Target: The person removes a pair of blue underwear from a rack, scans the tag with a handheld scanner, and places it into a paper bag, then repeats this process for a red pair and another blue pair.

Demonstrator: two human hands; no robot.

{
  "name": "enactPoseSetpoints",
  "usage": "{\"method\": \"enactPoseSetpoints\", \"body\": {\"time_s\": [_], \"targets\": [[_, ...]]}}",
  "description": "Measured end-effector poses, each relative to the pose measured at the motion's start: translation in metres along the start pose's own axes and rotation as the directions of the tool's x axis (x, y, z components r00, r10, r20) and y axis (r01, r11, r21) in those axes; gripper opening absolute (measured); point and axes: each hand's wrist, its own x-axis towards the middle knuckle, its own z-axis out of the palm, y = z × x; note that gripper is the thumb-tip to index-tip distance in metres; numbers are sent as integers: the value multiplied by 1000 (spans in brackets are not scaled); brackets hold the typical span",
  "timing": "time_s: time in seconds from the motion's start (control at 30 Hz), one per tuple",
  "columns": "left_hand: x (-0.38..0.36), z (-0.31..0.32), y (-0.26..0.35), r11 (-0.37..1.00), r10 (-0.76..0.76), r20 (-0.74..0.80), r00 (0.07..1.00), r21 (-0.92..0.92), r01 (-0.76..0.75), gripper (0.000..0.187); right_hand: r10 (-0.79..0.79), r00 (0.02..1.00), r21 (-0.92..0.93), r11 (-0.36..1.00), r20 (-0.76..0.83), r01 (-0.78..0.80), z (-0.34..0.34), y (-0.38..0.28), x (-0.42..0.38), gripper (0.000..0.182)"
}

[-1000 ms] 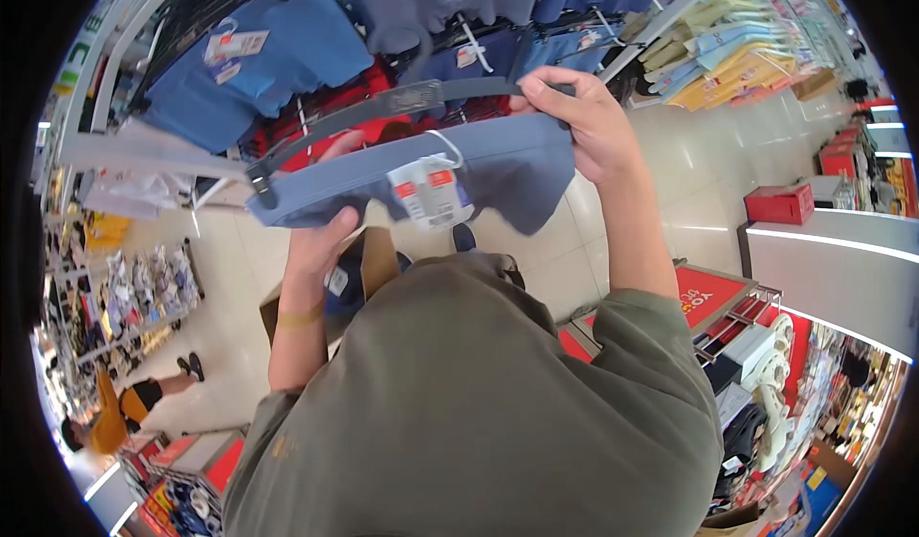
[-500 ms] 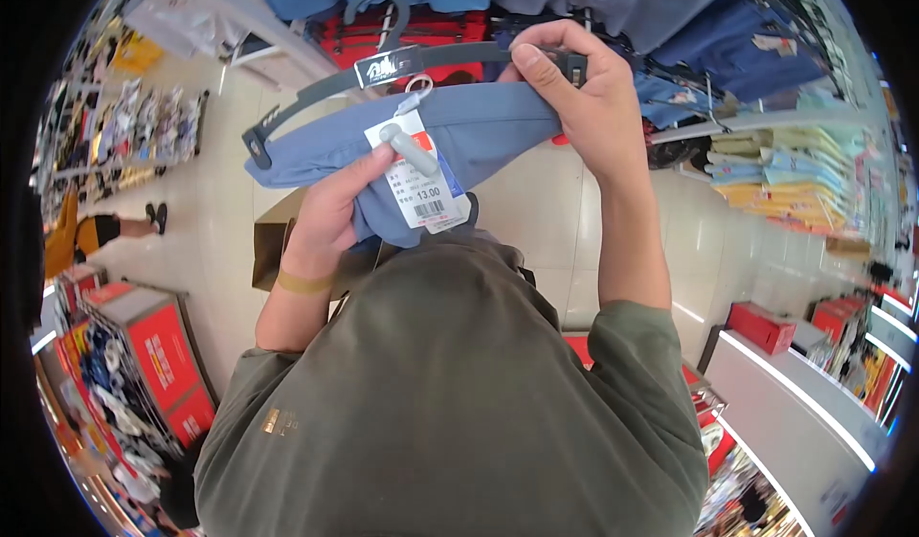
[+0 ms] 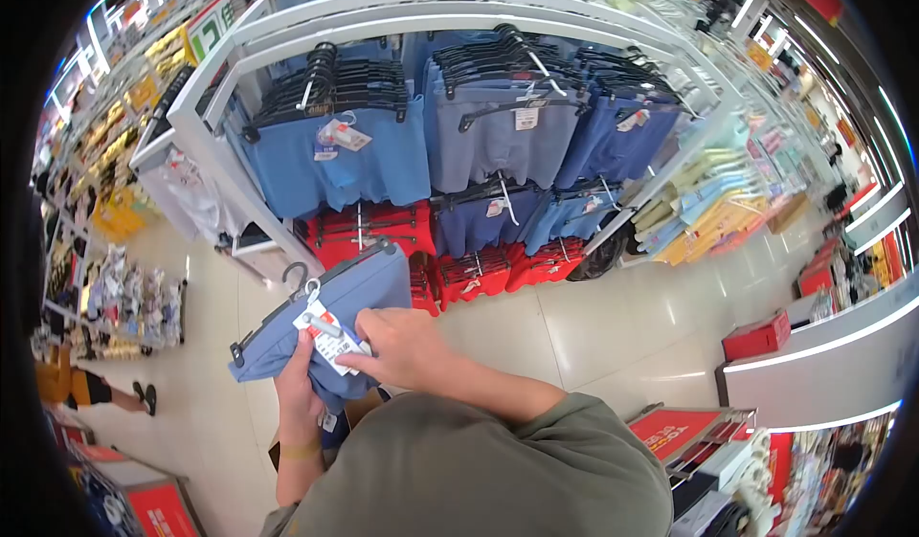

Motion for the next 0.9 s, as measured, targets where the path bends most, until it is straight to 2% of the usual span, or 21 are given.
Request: {"method": "enactPoseSetpoints", "body": {"time_s": [0.07,0.13,0.17,0.2,0.23,0.27,0.3,0.33,0.37,0.4,0.43,0.5,0.63,0.73,0.83,0.87,0.9], "targets": [[-5,-13,10,1000,-5,60,998,-29,7,33,66,997,33,997,29,-67,15,-14,2,41],[-12,-19,23,999,36,78,996,-3,-36,34,66,998,-49,997,10,-65,36,-20,3,44],[-11,-26,27,1000,9,94,996,10,-10,34,59,998,-71,996,24,-57,49,-23,3,45],[-8,-35,30,1000,-16,86,996,23,14,33,118,992,-28,993,49,-117,58,-24,5,48],[-10,-47,36,999,-42,57,998,32,40,33,91,996,12,996,22,-91,65,-28,8,45],[-9,-55,43,998,-44,74,996,45,40,32,118,991,44,992,70,-121,70,-32,13,42],[-9,-62,51,997,-55,81,995,57,50,32,173,979,171,967,108,-190,77,-33,14,39],[-12,-67,61,995,-67,82,994,77,60,31,238,965,274,926,107,-259,82,-47,18,38],[-15,-71,72,993,-77,94,993,93,68,30,319,923,359,853,216,-379,86,-57,22,34],[-12,-80,79,995,-77,109,991,73,69,29,334,898,500,748,285,-437,97,-60,24,29],[-15,-90,84,996,-76,129,989,51,70,29,312,892,523,726,327,-446,103,-66,26,24],[-22,-104,92,999,-16,122,992,48,10,28,363,816,553,604,449,-574,112,-78,33,23],[-25,-125,108,997,76,141,987,7,-78,28,273,768,605,488,579,-629,132,-86,46,20],[-24,-125,109,996,86,88,992,-33,-84,27,214,731,607,435,648,-665,133,-84,60,21],[-31,-141,113,977,211,17,977,21,-212,27,144,723,544,565,675,-621,147,-93,73,21],[-33,-145,116,973,230,-8,973,30,-230,26,102,724,494,666,682,-559,150,-93,78,22],[-36,-149,117,969,243,-32,969,39,-242,26,76,714,505,656,696,-561,154,-96,81,22]]}}
